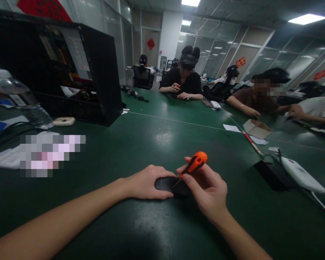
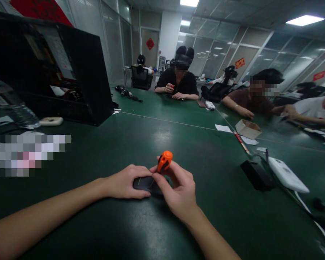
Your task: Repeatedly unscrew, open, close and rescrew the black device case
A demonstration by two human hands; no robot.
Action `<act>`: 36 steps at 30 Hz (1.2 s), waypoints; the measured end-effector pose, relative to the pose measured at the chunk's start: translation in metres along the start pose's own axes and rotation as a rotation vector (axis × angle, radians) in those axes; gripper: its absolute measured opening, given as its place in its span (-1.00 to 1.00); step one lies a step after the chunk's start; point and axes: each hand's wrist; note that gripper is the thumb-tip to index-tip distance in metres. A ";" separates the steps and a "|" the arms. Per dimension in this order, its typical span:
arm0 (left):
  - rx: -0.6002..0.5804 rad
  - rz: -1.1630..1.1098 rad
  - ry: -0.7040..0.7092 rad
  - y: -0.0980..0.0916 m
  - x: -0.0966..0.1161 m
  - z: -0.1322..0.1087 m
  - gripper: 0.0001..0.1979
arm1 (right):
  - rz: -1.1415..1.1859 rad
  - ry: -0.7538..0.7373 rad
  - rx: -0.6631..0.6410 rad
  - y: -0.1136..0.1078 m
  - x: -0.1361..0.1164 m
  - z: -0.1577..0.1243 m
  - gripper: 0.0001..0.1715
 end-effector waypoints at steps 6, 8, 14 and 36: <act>-0.001 0.000 0.000 0.000 0.000 0.000 -0.51 | -0.002 0.011 0.003 0.002 -0.002 0.000 -0.66; 0.004 0.001 0.003 0.000 0.000 0.000 -0.53 | 0.003 0.008 0.002 0.002 -0.001 -0.001 -0.66; 0.014 -0.017 0.029 0.001 0.000 0.000 -0.56 | -0.001 -0.002 -0.053 0.001 0.003 -0.001 -0.61; 0.366 -0.128 0.148 0.002 0.024 0.003 -0.90 | -0.159 -0.123 -0.100 -0.004 0.010 -0.002 -0.71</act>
Point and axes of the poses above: each hand's wrist, its own z-axis towards the middle knuckle, its own y-axis out of the palm, x = y × z, and after that the axes turned 9 degrees about z, right-handed
